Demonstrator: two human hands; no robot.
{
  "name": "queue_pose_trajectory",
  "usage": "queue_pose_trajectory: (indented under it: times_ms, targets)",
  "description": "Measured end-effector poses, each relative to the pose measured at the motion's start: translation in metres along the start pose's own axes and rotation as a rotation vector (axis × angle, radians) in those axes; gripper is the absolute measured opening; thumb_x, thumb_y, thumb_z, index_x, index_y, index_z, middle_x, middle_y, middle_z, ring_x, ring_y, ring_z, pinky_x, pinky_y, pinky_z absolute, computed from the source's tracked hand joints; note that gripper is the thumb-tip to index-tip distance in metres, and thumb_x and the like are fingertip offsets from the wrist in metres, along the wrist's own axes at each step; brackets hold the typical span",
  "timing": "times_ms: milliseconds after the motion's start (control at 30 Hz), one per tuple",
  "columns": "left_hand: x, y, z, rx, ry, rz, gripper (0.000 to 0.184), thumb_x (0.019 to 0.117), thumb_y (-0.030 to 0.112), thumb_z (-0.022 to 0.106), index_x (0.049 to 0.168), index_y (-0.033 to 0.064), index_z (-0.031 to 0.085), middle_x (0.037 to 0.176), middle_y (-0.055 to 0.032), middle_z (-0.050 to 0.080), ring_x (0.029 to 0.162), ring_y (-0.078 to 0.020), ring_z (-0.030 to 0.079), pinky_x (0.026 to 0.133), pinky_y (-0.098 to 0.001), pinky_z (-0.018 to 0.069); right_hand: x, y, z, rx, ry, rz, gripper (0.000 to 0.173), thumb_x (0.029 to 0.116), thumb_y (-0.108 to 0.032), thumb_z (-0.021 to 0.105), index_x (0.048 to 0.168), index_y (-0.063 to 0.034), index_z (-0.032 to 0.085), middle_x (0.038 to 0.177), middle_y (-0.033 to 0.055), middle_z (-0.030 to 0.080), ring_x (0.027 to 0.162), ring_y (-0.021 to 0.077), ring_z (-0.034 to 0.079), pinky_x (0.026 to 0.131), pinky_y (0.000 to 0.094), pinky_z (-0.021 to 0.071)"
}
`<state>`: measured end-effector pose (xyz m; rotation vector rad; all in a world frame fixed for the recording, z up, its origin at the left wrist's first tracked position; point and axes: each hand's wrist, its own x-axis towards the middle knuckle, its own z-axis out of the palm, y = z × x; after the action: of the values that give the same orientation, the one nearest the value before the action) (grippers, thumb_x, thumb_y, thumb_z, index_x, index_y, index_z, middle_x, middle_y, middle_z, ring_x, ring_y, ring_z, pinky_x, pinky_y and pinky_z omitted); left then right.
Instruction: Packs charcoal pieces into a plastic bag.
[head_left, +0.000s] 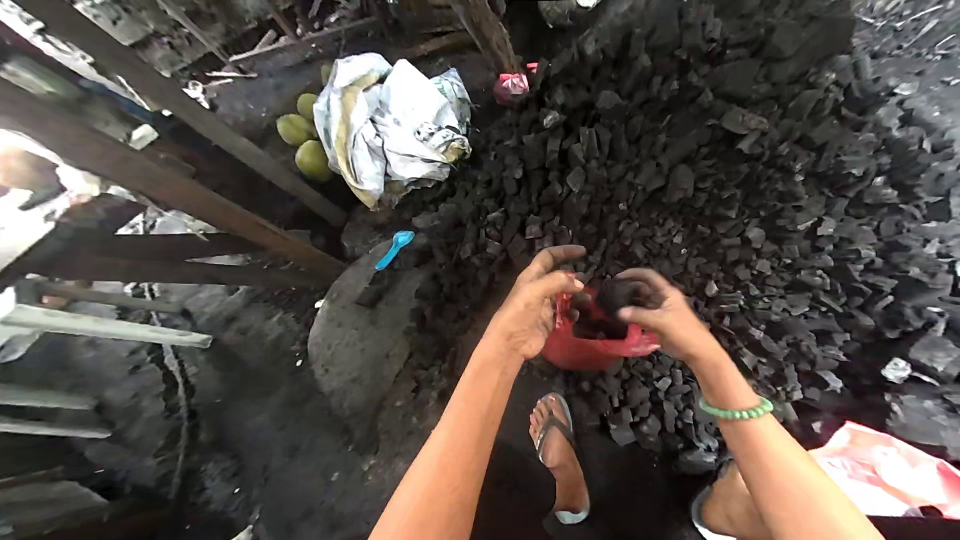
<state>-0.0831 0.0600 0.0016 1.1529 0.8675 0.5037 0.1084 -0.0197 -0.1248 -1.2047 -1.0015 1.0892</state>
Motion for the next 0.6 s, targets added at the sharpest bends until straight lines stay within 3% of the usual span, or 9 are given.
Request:
queue_pose_trajectory:
  times_ms: [100, 133, 233, 300, 333, 400, 433, 500, 600]
  targets:
    - [-0.004, -0.004, 0.003, -0.045, 0.002, -0.036, 0.047, 0.0938, 0.008, 0.046, 0.140, 0.0102, 0.047, 0.097, -0.0062, 0.061, 0.070, -0.0110, 0.062, 0.061, -0.0241, 0.0531, 0.000, -0.012, 0.020, -0.517, -0.124, -0.029, 0.051, 0.0837, -0.012, 0.083, 0.132, -0.0076, 0.065, 0.117, 0.0159, 0.072, 0.107, 0.0312, 0.070, 0.093, 0.0586, 0.0542]
    - [-0.005, -0.004, 0.001, -0.070, 0.014, -0.040, 0.045, 0.0945, 0.008, 0.045, 0.140, 0.0106, 0.047, 0.096, -0.0061, 0.062, 0.069, -0.0107, 0.062, 0.060, -0.0238, 0.0530, -0.001, -0.014, 0.020, -0.524, -0.087, -0.051, 0.049, 0.0843, -0.011, 0.082, 0.131, -0.0074, 0.065, 0.117, 0.0152, 0.072, 0.107, 0.0298, 0.070, 0.094, 0.0575, 0.0544]
    - [-0.012, 0.000, -0.012, -0.186, 0.116, -0.007, 0.037, 0.1015, 0.012, 0.039, 0.138, 0.0114, 0.048, 0.092, -0.0049, 0.063, 0.068, -0.0110, 0.062, 0.060, -0.0249, 0.0542, -0.001, -0.016, 0.001, -0.324, 0.189, -0.152, 0.050, 0.0838, -0.009, 0.078, 0.130, -0.0005, 0.061, 0.112, 0.0093, 0.072, 0.100, 0.0121, 0.070, 0.089, 0.0352, 0.0594]
    - [-0.020, 0.006, -0.020, -0.303, 0.250, 0.050, 0.034, 0.1024, 0.014, 0.038, 0.133, 0.0111, 0.052, 0.088, -0.0049, 0.065, 0.065, -0.0121, 0.063, 0.057, -0.0257, 0.0543, 0.002, -0.008, -0.021, -0.280, 0.422, -0.158, 0.057, 0.0861, -0.011, 0.077, 0.137, 0.0002, 0.054, 0.117, 0.0100, 0.069, 0.104, 0.0100, 0.068, 0.091, 0.0314, 0.0587]
    - [-0.025, 0.010, -0.023, -0.349, 0.308, 0.090, 0.034, 0.1018, 0.015, 0.038, 0.132, 0.0108, 0.053, 0.088, -0.0050, 0.065, 0.065, -0.0125, 0.064, 0.057, -0.0264, 0.0548, 0.002, -0.001, -0.032, -0.323, 0.542, -0.111, 0.064, 0.0869, -0.013, 0.078, 0.143, -0.0012, 0.050, 0.126, 0.0145, 0.066, 0.113, 0.0166, 0.065, 0.097, 0.0367, 0.0564]
    - [-0.040, 0.016, -0.028, -0.401, 0.403, 0.172, 0.033, 0.1008, 0.014, 0.039, 0.131, 0.0121, 0.054, 0.091, -0.0041, 0.065, 0.069, -0.0130, 0.065, 0.061, -0.0278, 0.0561, 0.000, 0.025, -0.043, -0.477, 0.689, 0.034, 0.080, 0.0884, -0.014, 0.077, 0.155, -0.0025, 0.036, 0.151, 0.0271, 0.046, 0.137, 0.0407, 0.048, 0.111, 0.0581, 0.0410]
    - [-0.046, 0.019, -0.030, -0.403, 0.436, 0.216, 0.032, 0.1004, 0.014, 0.039, 0.129, 0.0130, 0.053, 0.093, -0.0032, 0.064, 0.071, -0.0121, 0.065, 0.063, -0.0278, 0.0561, 0.000, 0.041, -0.040, -0.546, 0.693, 0.095, 0.079, 0.0905, -0.013, 0.074, 0.156, 0.0008, 0.033, 0.155, 0.0323, 0.037, 0.142, 0.0492, 0.039, 0.114, 0.0655, 0.0330]
    - [-0.055, 0.023, -0.035, -0.377, 0.482, 0.293, 0.034, 0.0974, 0.012, 0.040, 0.129, 0.0131, 0.053, 0.094, -0.0030, 0.065, 0.072, -0.0113, 0.065, 0.062, -0.0269, 0.0559, -0.003, 0.074, -0.006, -0.677, 0.489, 0.143, 0.058, 0.0972, -0.010, 0.065, 0.148, 0.0077, 0.042, 0.147, 0.0375, 0.043, 0.135, 0.0544, 0.045, 0.110, 0.0690, 0.0375]
    - [-0.063, 0.023, -0.044, -0.278, 0.502, 0.380, 0.037, 0.0938, 0.011, 0.043, 0.130, 0.0117, 0.050, 0.096, -0.0009, 0.065, 0.077, -0.0092, 0.067, 0.067, -0.0254, 0.0578, -0.013, 0.134, 0.081, -0.793, -0.132, 0.160, 0.028, 0.0985, -0.008, 0.063, 0.124, 0.0035, 0.068, 0.125, 0.0268, 0.065, 0.117, 0.0429, 0.064, 0.101, 0.0624, 0.0511]
